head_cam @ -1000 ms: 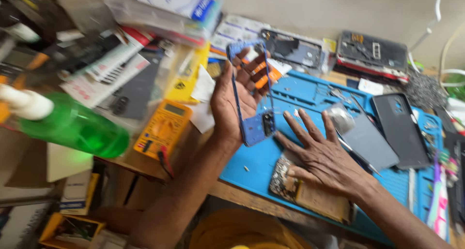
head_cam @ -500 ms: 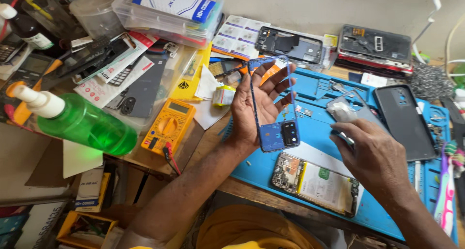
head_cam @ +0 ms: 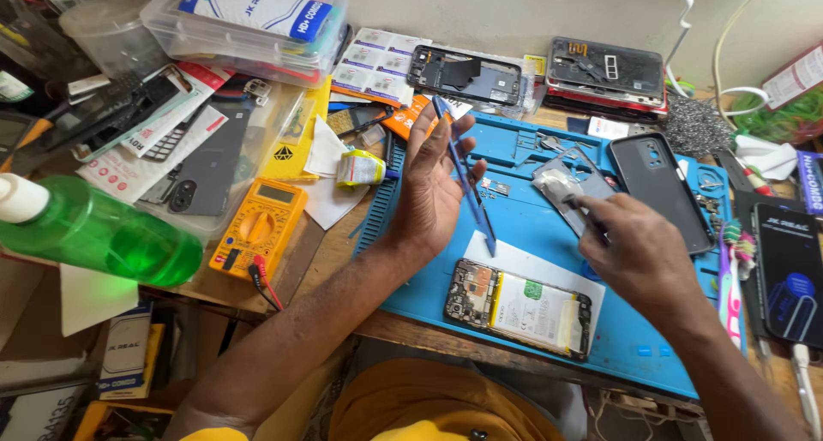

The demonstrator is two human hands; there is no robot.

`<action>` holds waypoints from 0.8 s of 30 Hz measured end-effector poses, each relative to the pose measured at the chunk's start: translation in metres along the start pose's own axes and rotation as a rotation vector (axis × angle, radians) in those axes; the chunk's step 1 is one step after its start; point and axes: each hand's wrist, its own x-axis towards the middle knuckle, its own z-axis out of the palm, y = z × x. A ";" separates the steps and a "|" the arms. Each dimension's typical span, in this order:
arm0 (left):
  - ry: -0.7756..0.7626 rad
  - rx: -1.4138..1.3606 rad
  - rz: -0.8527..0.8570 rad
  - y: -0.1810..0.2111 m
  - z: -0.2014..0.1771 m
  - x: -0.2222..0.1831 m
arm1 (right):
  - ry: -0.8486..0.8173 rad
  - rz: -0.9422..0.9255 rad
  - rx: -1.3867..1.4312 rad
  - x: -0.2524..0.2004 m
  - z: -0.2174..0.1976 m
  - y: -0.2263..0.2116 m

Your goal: The person cleans the internal components of a disassembled smartphone using a small brush and a cloth. They then reassemble the device by placing the battery and motherboard into the blue phone frame and securing the parts with a screwdriver.

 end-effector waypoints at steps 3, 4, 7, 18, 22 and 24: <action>0.143 0.071 0.014 -0.014 0.000 0.003 | 0.022 0.044 0.410 -0.003 -0.008 0.016; 0.195 0.092 0.015 -0.019 0.001 0.004 | 0.016 0.083 0.591 -0.006 -0.006 0.019; 0.218 0.129 0.045 -0.031 -0.004 0.007 | -0.018 0.146 0.960 -0.010 0.005 0.017; 0.148 0.007 0.078 -0.032 -0.016 -0.011 | 0.109 0.107 1.095 0.004 0.030 0.012; 0.081 0.158 0.000 -0.013 -0.012 -0.033 | 0.312 0.133 1.486 -0.005 0.013 0.015; 0.037 0.283 -0.081 -0.003 -0.014 -0.042 | 0.336 0.125 1.572 -0.006 0.014 0.018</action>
